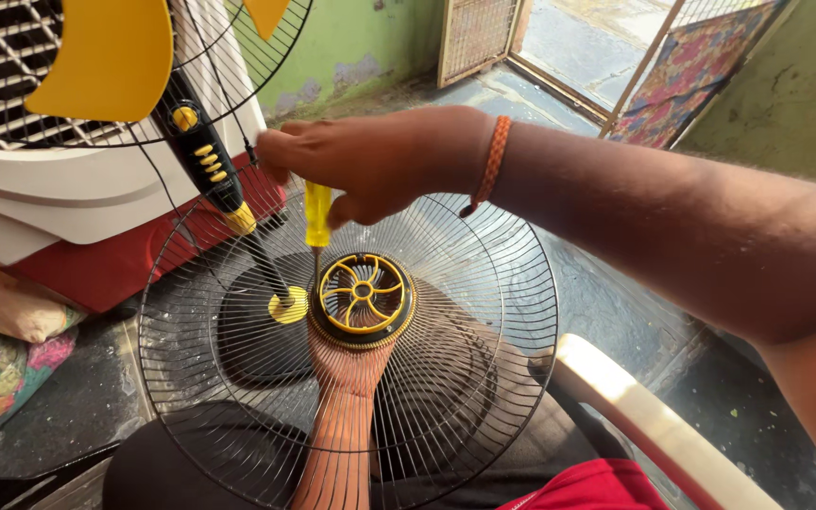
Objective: The person uses a yellow screwdriver to loosen and remove the central hub nut from the front grill of a standing electric fan. The grill is held in place while the nut is unscrewed and removed.
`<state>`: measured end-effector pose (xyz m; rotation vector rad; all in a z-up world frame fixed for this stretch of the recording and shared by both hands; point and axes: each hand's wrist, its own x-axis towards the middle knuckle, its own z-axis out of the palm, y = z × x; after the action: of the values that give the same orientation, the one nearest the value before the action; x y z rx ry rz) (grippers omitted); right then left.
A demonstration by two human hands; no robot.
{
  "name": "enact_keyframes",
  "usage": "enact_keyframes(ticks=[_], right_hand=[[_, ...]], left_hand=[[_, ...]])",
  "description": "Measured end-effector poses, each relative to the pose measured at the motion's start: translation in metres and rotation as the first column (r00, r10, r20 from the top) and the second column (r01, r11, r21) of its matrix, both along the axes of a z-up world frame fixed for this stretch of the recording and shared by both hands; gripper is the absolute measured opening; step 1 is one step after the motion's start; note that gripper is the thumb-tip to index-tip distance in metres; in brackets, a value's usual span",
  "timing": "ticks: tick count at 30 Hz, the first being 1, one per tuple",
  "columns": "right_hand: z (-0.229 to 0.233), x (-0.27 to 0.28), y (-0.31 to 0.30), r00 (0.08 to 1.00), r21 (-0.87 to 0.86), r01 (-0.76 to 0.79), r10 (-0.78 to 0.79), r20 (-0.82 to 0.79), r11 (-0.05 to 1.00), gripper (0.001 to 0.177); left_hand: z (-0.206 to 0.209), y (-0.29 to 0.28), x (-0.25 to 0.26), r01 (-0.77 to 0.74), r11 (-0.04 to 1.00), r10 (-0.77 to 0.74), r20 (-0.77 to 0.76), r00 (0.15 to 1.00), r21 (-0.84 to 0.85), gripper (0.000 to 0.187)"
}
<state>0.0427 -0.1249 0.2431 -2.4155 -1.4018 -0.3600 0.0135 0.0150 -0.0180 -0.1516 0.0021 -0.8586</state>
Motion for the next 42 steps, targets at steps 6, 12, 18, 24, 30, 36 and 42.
enact_keyframes(ticks=[6,12,18,24,30,36,42], right_hand=[[0.006,-0.001,0.000,0.894,-0.339,0.403,-0.445,-0.051,0.850,0.033],[0.006,0.000,0.002,0.864,-0.413,0.406,-0.490,-0.119,0.815,0.031],[0.009,0.007,0.002,0.908,-0.359,0.300,-0.379,-0.176,0.884,0.028],[0.012,0.004,0.010,0.836,-0.419,0.426,-0.526,-0.156,0.802,0.026],[0.015,0.004,0.012,0.949,-0.258,0.187,-0.242,-0.201,0.948,0.027],[0.017,0.002,0.012,0.772,-0.473,0.491,-0.617,-0.152,0.732,0.026],[0.010,0.009,0.007,0.943,-0.272,0.191,-0.253,-0.217,0.943,0.022]], left_hand=[[0.010,0.000,-0.003,-0.043,0.999,0.042,0.023,0.999,0.027,0.046],[0.006,-0.001,-0.002,-0.064,0.995,0.063,0.015,0.998,0.077,0.043],[0.003,-0.002,0.001,0.051,0.995,-0.059,-0.088,0.994,-0.084,0.040],[0.002,-0.003,-0.002,-0.034,0.996,0.033,0.010,0.999,0.081,0.040],[0.002,-0.003,-0.002,-0.019,0.999,0.021,-0.033,0.999,0.050,0.040],[0.004,-0.003,-0.003,-0.042,0.994,0.037,0.059,0.998,0.100,0.045],[0.004,-0.002,-0.003,-0.030,0.990,0.029,0.011,1.000,0.134,0.046]])
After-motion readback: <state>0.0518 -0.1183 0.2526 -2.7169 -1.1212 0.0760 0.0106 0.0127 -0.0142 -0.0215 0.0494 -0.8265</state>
